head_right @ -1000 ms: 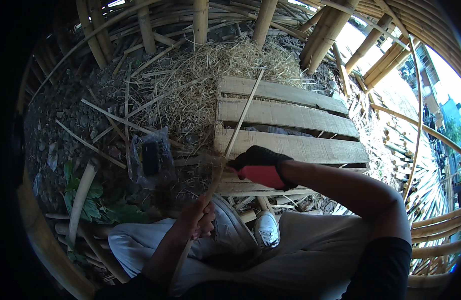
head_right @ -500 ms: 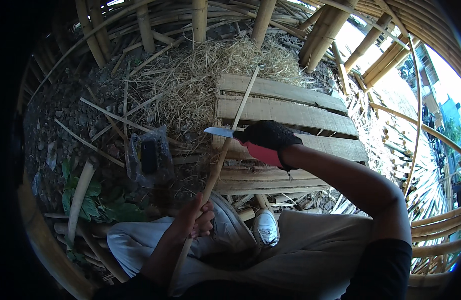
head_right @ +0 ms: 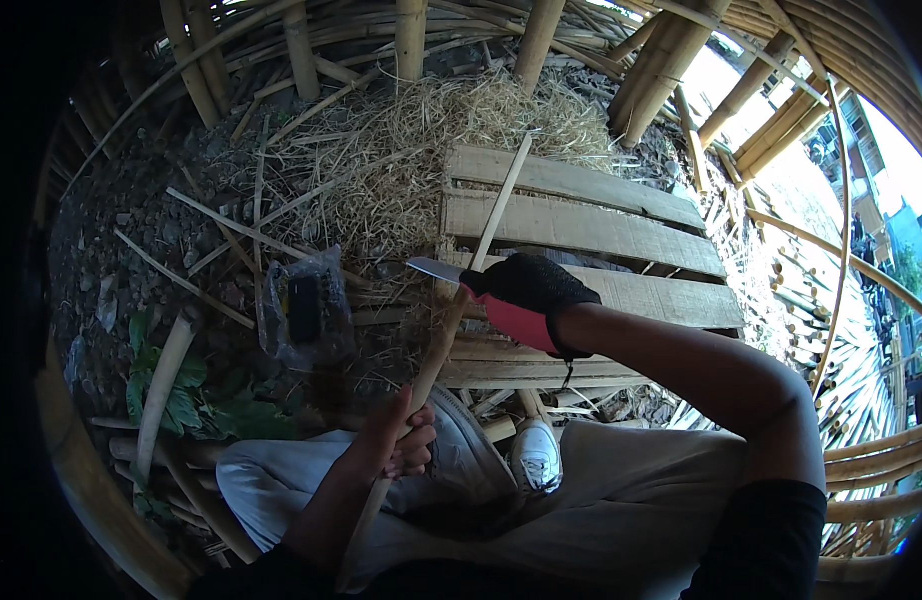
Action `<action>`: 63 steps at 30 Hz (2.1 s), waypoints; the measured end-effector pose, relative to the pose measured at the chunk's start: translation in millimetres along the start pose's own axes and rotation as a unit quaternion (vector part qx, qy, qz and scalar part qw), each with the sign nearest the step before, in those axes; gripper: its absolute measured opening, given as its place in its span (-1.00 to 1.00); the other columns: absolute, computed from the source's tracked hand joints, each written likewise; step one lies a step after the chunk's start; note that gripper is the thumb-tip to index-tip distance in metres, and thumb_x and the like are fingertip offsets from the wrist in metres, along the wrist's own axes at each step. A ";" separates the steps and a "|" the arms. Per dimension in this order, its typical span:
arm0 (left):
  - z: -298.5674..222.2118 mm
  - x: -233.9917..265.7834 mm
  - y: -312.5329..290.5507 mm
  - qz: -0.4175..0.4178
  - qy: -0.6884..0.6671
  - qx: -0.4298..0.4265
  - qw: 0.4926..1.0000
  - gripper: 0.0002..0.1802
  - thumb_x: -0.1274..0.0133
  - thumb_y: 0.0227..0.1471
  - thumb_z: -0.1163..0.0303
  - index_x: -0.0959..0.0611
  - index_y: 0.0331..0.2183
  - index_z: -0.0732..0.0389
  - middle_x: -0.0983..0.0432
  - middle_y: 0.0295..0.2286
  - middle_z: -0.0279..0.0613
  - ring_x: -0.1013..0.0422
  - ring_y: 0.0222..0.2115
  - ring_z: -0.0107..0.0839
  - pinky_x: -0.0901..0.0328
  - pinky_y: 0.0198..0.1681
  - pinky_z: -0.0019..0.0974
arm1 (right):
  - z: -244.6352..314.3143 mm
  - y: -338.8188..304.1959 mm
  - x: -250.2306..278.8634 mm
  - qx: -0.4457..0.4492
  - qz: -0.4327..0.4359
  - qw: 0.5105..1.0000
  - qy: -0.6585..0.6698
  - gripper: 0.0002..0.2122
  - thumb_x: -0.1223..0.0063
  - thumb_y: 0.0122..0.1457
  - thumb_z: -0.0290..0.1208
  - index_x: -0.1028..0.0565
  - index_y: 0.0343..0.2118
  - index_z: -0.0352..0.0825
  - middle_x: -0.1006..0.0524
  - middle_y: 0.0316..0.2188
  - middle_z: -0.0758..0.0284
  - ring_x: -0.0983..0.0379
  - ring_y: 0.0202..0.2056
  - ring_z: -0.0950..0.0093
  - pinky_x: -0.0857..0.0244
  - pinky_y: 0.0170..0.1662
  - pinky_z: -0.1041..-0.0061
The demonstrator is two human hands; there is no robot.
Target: The person sits on the ground and uses a knife to shave a thin bamboo stick, repeatedly scraping along its length to remove the outer layer. The person holds the stick with one hand and the knife with the other, working over a wooden pallet.
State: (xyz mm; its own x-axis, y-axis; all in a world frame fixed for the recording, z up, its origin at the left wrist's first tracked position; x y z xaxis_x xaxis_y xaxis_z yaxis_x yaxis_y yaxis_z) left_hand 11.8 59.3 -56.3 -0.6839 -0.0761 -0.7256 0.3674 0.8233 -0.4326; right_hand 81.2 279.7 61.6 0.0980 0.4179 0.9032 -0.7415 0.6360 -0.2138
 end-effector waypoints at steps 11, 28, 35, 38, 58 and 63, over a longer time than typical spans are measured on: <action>0.2 0.0 0.8 -0.011 -0.002 0.008 1.000 -0.37 0.27 0.19 -0.40 -0.28 -0.45 0.00 0.02 -0.79 -0.56 0.04 -0.87 -0.65 -0.04 -0.74 -0.49 | -33.4 18.9 17.0 -0.123 0.077 0.989 0.026 -0.60 0.11 0.29 -0.04 -0.62 -0.26 -0.31 -0.61 -0.33 0.07 -0.57 -0.24 0.22 -0.37 -0.13 0.31; -3.9 -1.2 0.2 -0.014 0.003 -0.010 1.000 -0.37 0.25 0.20 -0.38 -0.28 -0.45 0.03 0.01 -0.79 -0.55 0.04 -0.87 -0.67 0.04 -0.78 -0.53 | -24.8 3.8 28.6 -0.025 0.087 0.996 -0.009 -0.68 0.15 0.35 -0.15 -0.60 -0.25 -0.26 -0.59 -0.30 0.17 -0.51 -0.21 0.40 -0.33 -0.11 0.39; 0.0 1.3 0.5 -0.023 0.003 -0.006 1.000 -0.36 0.25 0.18 -0.41 -0.28 -0.45 0.01 0.02 -0.79 -0.56 0.04 -0.88 -0.66 0.01 -0.76 -0.50 | -24.0 4.2 22.1 -0.096 0.060 0.990 0.080 -0.56 0.18 0.35 0.00 -0.57 -0.36 -0.31 -0.54 -0.54 0.24 -0.45 -0.50 0.40 -0.35 -0.23 0.35; 0.1 1.5 2.4 -0.008 -0.003 0.005 1.000 -0.36 0.25 0.18 -0.41 -0.28 -0.45 0.01 0.02 -0.79 -0.56 0.04 -0.88 -0.65 0.00 -0.76 -0.49 | 4.0 -11.0 4.6 0.040 0.081 0.995 -0.038 -0.67 0.21 0.37 -0.11 -0.57 -0.21 -0.21 -0.57 -0.47 0.24 -0.47 -0.51 0.38 -0.35 -0.27 0.35; -4.5 -3.8 5.8 -0.002 -0.003 0.004 1.000 -0.39 0.23 0.19 -0.38 -0.29 -0.45 0.00 0.00 -0.80 -0.53 0.02 -0.88 -0.64 0.02 -0.76 -0.48 | -2.1 -22.5 -18.5 0.020 0.073 0.997 -0.029 -0.67 0.14 0.32 -0.16 -0.59 -0.20 -0.30 -0.62 -0.36 0.14 -0.56 -0.34 0.24 -0.38 -0.19 0.32; -0.6 1.7 3.2 -0.010 0.001 -0.005 1.000 -0.36 0.20 0.16 -0.41 -0.29 -0.45 0.00 0.00 -0.80 -0.54 0.03 -0.89 -0.64 -0.02 -0.75 -0.49 | 4.0 2.2 19.0 0.041 0.026 0.992 -0.114 -0.66 0.20 0.36 -0.17 -0.55 -0.29 -0.33 -0.58 -0.43 0.14 -0.56 -0.35 0.22 -0.39 -0.25 0.30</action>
State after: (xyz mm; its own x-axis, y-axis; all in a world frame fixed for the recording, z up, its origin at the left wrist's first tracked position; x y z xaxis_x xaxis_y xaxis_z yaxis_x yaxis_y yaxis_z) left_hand 11.4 62.1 -58.6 -0.6916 -0.0916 -0.7165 0.3475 0.8274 -0.4412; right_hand 78.7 286.5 79.8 -0.0887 0.2853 0.9543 -0.7941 0.5581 -0.2406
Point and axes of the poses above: each hand's wrist, its own y-axis towards the middle knuckle, its own x-axis out of the back of the hand, z = x × y, the point moved 7 cm from there along y, towards the middle knuckle
